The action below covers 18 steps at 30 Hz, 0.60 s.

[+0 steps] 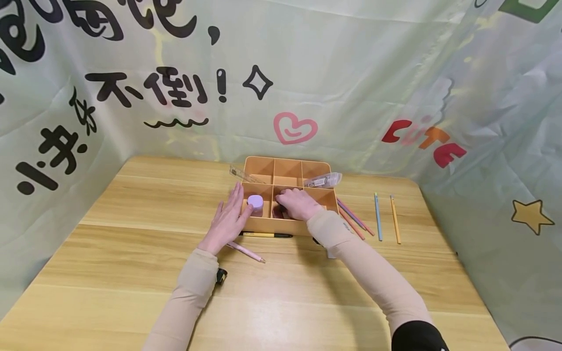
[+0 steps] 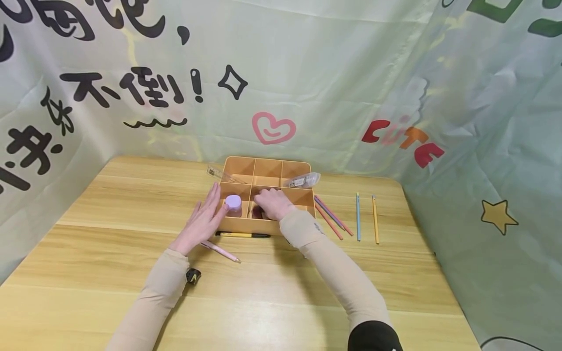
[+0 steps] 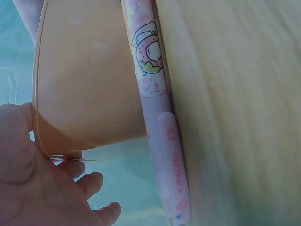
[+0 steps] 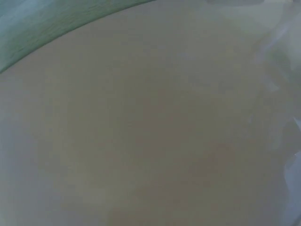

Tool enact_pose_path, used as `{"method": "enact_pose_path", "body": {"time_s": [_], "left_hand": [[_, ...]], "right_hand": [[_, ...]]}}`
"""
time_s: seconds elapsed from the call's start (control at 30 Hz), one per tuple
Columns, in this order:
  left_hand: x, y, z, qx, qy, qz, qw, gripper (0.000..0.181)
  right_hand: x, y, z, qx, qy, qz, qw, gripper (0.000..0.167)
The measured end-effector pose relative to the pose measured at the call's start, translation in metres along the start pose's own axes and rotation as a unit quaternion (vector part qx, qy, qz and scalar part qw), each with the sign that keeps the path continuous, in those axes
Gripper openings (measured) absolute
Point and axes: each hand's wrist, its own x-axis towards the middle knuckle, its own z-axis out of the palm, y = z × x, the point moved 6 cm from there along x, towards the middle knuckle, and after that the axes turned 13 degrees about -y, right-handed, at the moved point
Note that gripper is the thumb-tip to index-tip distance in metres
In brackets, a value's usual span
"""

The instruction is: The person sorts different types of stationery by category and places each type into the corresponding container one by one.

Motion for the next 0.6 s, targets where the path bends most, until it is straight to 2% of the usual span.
{"method": "enact_pose_path", "body": {"time_s": [0.17, 0.27, 0.47, 0.6], "left_hand": [[0.0, 0.0, 0.0, -0.002, -0.001, 0.0, 1.0, 0.071], [0.0, 0.0, 0.0, -0.002, -0.002, 0.001, 1.0, 0.071], [0.001, -0.001, 0.001, 0.001, -0.003, -0.002, 1.0, 0.071], [0.001, -0.001, 0.001, 0.0, -0.001, 0.0, 1.0, 0.071]], "right_hand": [[-0.009, 0.001, -0.006, 0.022, 0.014, -0.015, 0.9995, 0.011], [-0.019, 0.002, -0.011, 0.057, 0.034, -0.031, 0.9973, 0.014], [-0.043, 0.007, -0.018, 0.127, 0.092, -0.05, 0.9864, 0.023], [-0.061, 0.01, -0.022, 0.162, 0.135, -0.057, 0.9758, 0.026]]}}
